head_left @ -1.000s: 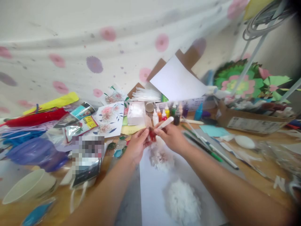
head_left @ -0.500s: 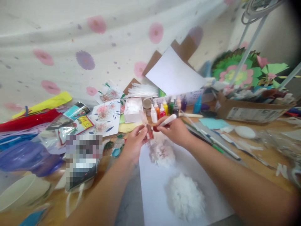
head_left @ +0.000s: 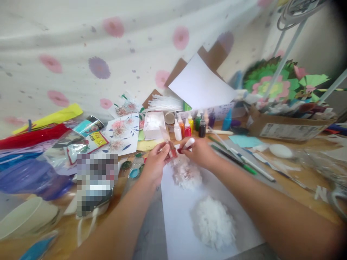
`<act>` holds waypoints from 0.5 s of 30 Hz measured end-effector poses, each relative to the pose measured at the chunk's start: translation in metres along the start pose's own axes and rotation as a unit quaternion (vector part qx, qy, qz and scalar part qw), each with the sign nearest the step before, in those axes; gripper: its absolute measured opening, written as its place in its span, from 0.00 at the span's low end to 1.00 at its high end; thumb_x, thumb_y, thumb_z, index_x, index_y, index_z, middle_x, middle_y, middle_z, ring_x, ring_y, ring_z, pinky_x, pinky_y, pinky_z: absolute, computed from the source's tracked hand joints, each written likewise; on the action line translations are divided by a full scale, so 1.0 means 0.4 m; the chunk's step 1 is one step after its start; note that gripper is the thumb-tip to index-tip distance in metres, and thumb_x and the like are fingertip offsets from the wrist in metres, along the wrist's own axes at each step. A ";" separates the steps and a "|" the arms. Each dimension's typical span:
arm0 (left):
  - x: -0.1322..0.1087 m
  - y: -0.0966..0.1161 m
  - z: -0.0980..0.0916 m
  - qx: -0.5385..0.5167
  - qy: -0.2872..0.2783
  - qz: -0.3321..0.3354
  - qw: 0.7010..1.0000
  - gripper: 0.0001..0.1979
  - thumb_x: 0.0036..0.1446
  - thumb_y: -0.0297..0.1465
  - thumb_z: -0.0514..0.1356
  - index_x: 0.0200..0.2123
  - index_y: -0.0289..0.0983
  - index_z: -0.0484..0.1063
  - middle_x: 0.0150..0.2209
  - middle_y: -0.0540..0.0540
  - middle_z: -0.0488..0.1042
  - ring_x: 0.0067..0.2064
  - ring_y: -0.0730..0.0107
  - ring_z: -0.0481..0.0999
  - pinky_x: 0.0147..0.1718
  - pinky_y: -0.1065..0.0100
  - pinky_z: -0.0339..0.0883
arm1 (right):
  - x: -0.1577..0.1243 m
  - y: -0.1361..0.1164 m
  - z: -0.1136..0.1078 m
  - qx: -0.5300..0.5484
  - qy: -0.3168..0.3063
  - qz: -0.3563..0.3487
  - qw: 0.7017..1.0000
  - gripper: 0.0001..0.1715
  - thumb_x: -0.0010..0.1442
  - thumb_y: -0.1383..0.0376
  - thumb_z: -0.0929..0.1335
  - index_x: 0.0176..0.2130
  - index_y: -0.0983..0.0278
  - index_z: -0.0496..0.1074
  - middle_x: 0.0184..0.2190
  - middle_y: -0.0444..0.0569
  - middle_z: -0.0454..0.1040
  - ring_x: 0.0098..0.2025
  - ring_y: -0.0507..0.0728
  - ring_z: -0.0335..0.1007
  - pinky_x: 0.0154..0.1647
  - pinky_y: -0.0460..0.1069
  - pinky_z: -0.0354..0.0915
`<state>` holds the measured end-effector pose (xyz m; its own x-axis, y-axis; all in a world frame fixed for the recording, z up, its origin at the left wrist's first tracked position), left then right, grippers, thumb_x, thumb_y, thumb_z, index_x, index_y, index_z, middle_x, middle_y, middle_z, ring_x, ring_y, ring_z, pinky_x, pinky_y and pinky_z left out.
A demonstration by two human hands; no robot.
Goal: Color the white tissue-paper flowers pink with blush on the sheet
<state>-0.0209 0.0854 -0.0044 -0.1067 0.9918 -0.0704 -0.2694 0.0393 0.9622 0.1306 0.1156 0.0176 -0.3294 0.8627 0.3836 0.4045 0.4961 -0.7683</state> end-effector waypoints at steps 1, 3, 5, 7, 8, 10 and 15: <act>0.000 0.000 0.000 -0.003 0.000 -0.001 1.000 0.25 0.45 0.42 0.69 0.44 0.34 0.72 0.41 0.42 0.77 0.37 0.68 0.77 0.41 0.64 0.70 | 0.000 0.002 0.000 0.004 0.006 0.008 1.000 0.09 0.48 0.77 0.69 0.28 0.63 0.73 0.29 0.46 0.78 0.32 0.54 0.74 0.35 0.48 0.66; -0.001 0.001 0.001 -0.006 -0.004 -0.002 1.000 0.25 0.45 0.42 0.69 0.44 0.34 0.72 0.41 0.42 0.77 0.36 0.68 0.77 0.41 0.64 0.70 | 0.000 0.003 0.002 0.022 0.006 0.005 1.000 0.08 0.49 0.76 0.69 0.29 0.63 0.74 0.29 0.45 0.78 0.32 0.53 0.74 0.35 0.47 0.66; -0.002 0.003 0.002 -0.007 -0.006 -0.001 1.000 0.25 0.46 0.42 0.69 0.44 0.34 0.72 0.39 0.43 0.77 0.36 0.68 0.77 0.39 0.65 0.70 | 0.001 0.001 0.005 0.008 -0.006 -0.010 1.000 0.09 0.49 0.76 0.69 0.29 0.63 0.73 0.28 0.45 0.78 0.32 0.53 0.73 0.35 0.47 0.66; -0.003 0.004 0.002 -0.007 -0.002 0.000 1.000 0.25 0.45 0.42 0.69 0.44 0.34 0.72 0.39 0.43 0.77 0.36 0.68 0.77 0.39 0.65 0.70 | 0.002 0.003 0.004 -0.012 -0.002 0.003 1.000 0.09 0.48 0.77 0.69 0.28 0.63 0.73 0.28 0.45 0.78 0.31 0.54 0.73 0.35 0.47 0.66; -0.004 0.005 0.002 -0.008 0.000 -0.002 1.000 0.25 0.45 0.42 0.69 0.44 0.34 0.72 0.39 0.43 0.78 0.36 0.68 0.77 0.40 0.65 0.69 | 0.002 0.004 0.002 -0.003 0.004 0.016 1.000 0.09 0.49 0.76 0.69 0.28 0.63 0.73 0.27 0.45 0.78 0.30 0.53 0.73 0.34 0.47 0.66; -0.005 0.005 0.002 -0.011 0.002 -0.004 1.000 0.25 0.45 0.42 0.69 0.43 0.35 0.72 0.39 0.43 0.78 0.36 0.68 0.77 0.40 0.65 0.69 | 0.002 0.003 0.002 0.044 0.006 0.029 0.999 0.07 0.50 0.74 0.69 0.28 0.63 0.73 0.27 0.44 0.78 0.29 0.53 0.73 0.32 0.47 0.66; -0.003 0.002 -0.006 -0.014 0.012 -0.007 1.000 0.24 0.45 0.42 0.69 0.42 0.36 0.73 0.38 0.44 0.77 0.36 0.69 0.76 0.41 0.65 0.69 | -0.003 -0.002 0.009 -0.003 -0.018 -0.005 1.000 0.09 0.48 0.77 0.69 0.27 0.63 0.73 0.28 0.45 0.77 0.31 0.53 0.72 0.34 0.48 0.66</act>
<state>-0.0231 0.0841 -0.0043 -0.1267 0.9878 -0.0901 -0.2975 0.0488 0.9535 0.1277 0.1139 0.0160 -0.3637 0.8537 0.3727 0.4063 0.5054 -0.7612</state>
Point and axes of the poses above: each hand's wrist, its own x-axis towards the middle knuckle, its own z-axis out of the palm, y = z × x, the point moved 3 cm from there along x, towards the middle knuckle
